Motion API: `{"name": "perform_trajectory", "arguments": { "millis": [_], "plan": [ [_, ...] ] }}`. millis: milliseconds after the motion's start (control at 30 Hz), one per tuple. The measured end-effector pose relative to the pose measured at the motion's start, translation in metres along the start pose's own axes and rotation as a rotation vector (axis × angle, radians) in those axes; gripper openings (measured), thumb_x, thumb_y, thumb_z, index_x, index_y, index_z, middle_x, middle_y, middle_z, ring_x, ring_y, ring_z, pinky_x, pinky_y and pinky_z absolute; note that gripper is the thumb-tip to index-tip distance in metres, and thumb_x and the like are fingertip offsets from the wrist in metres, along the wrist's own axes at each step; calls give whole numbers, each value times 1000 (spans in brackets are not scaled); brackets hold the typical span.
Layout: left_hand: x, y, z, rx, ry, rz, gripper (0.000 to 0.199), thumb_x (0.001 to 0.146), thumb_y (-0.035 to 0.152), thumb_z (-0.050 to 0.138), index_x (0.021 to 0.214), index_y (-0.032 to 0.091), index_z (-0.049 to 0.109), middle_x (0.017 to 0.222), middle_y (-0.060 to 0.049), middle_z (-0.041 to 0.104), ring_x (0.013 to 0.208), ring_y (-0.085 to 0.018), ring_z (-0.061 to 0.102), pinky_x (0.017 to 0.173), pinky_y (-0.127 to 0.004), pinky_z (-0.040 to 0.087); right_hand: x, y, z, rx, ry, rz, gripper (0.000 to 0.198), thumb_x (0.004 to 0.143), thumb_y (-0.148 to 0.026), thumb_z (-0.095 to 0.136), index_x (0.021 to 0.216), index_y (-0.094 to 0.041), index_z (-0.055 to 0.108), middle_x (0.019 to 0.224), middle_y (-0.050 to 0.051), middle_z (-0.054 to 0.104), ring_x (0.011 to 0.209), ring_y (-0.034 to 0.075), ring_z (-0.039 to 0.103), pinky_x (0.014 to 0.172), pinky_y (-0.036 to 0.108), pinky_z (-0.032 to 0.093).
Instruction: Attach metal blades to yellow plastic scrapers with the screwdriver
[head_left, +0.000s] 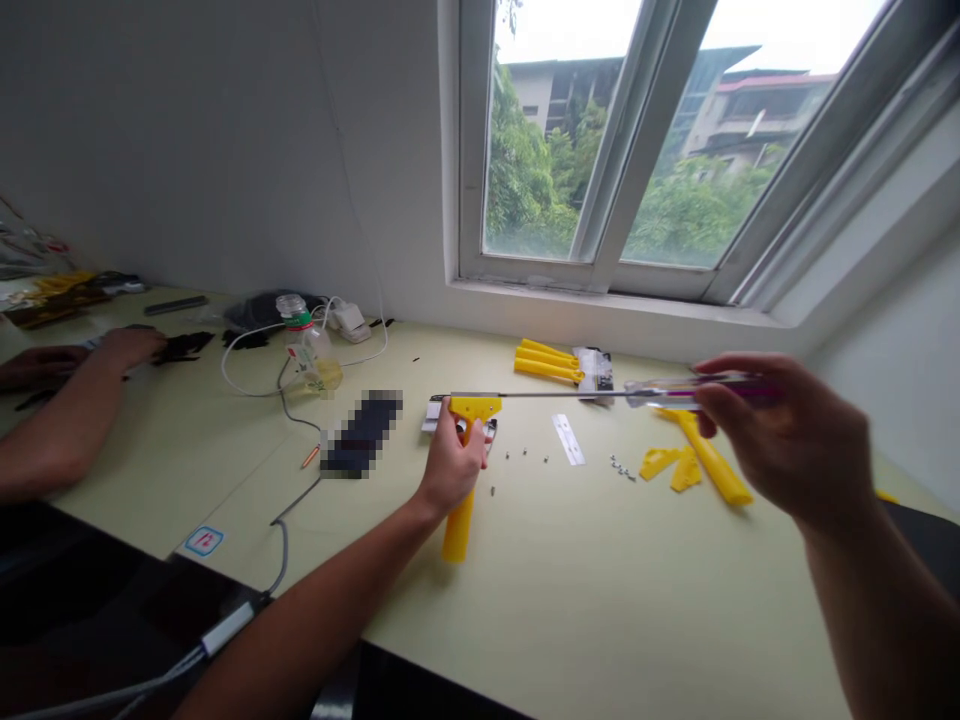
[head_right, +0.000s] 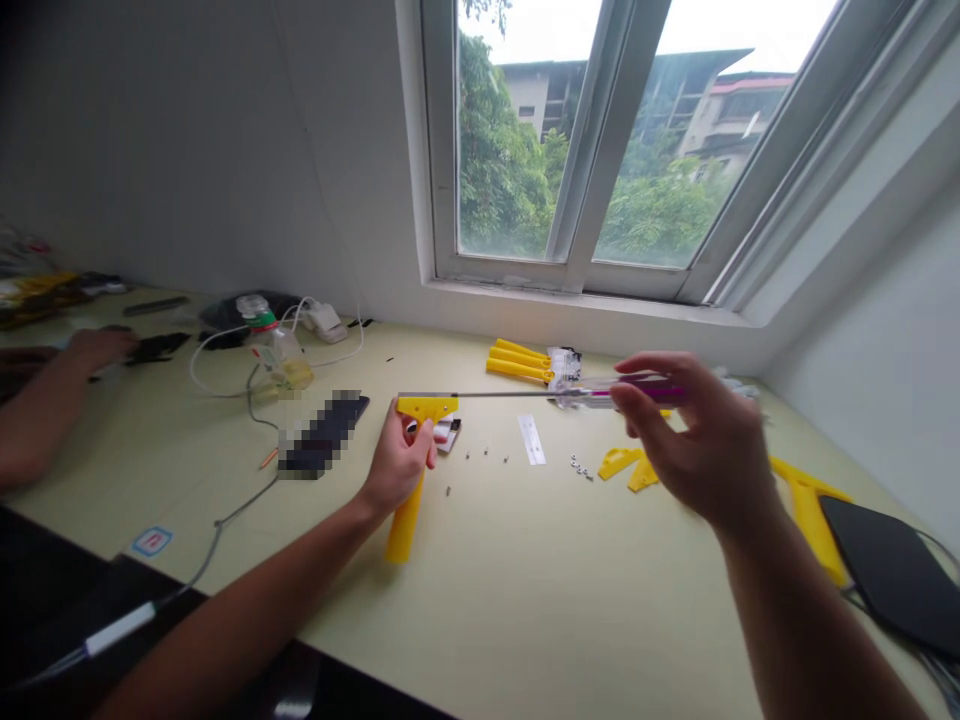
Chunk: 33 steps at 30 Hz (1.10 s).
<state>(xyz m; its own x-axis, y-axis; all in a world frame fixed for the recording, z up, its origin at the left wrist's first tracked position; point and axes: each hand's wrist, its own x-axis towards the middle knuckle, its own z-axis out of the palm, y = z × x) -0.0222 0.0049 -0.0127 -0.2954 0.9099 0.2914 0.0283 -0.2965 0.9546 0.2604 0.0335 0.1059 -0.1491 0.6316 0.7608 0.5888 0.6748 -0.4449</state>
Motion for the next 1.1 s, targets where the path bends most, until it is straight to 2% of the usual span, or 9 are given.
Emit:
{"name": "perform_trajectory", "arguments": {
  "millis": [100,167,333,467,600,767,900,1033,1100],
  "plan": [
    [8,4,-5,-55,58,9,19,88,29,54,101,21,42,90,3,54,45,-2,51,62,-25,56,-10,3,-12,41,115,114,20,77,-42,72,95,-34,68,60,0,63,47,22,60,42,37,49],
    [15,9,-11,-140,122,4,20,86,27,56,97,22,41,91,3,52,44,-1,50,62,-27,58,-33,4,-12,76,99,218,20,78,-40,71,97,-35,71,63,1,66,47,22,61,42,37,50],
    [25,25,-27,-383,135,-87,26,77,26,62,94,23,43,79,6,50,48,-4,52,61,-30,58,-126,2,14,295,-242,435,24,84,-36,63,104,-25,71,61,0,67,54,21,66,55,36,60],
    [19,32,-25,-535,1,-192,17,79,28,55,94,21,50,80,2,55,57,-11,60,65,-37,59,-168,-3,34,220,-443,305,28,84,-32,63,111,-26,71,81,4,74,64,21,70,58,31,60],
    [14,30,-18,-566,-55,-271,23,80,25,58,101,19,57,84,-1,60,60,-13,64,68,-35,59,-168,-5,41,109,-596,37,42,85,-23,59,127,-26,58,94,7,71,80,22,68,70,35,60],
    [10,29,-14,-509,-77,-296,37,78,22,64,115,18,60,88,-3,62,66,-14,68,74,-33,58,-160,-8,43,24,-687,-110,33,84,-20,57,118,-23,59,102,11,68,88,23,64,76,40,57],
    [5,30,-10,-497,-78,-334,44,77,22,68,119,19,55,81,-1,61,66,-14,67,75,-36,59,-147,2,43,-9,-665,22,25,88,-29,55,112,-23,62,107,10,66,91,22,64,80,37,56],
    [-2,24,-1,-490,-59,-355,44,73,21,74,108,24,48,90,1,58,68,-13,64,68,-42,62,-114,41,45,-231,-537,199,26,94,-33,45,99,-20,66,98,8,69,84,21,65,81,38,53],
    [-6,20,3,-472,-62,-374,45,72,23,75,105,24,45,94,1,56,69,-13,63,61,-40,62,-95,63,46,-354,-608,242,29,94,-33,44,98,-18,69,99,10,71,92,23,65,87,39,49]
  ]
}}
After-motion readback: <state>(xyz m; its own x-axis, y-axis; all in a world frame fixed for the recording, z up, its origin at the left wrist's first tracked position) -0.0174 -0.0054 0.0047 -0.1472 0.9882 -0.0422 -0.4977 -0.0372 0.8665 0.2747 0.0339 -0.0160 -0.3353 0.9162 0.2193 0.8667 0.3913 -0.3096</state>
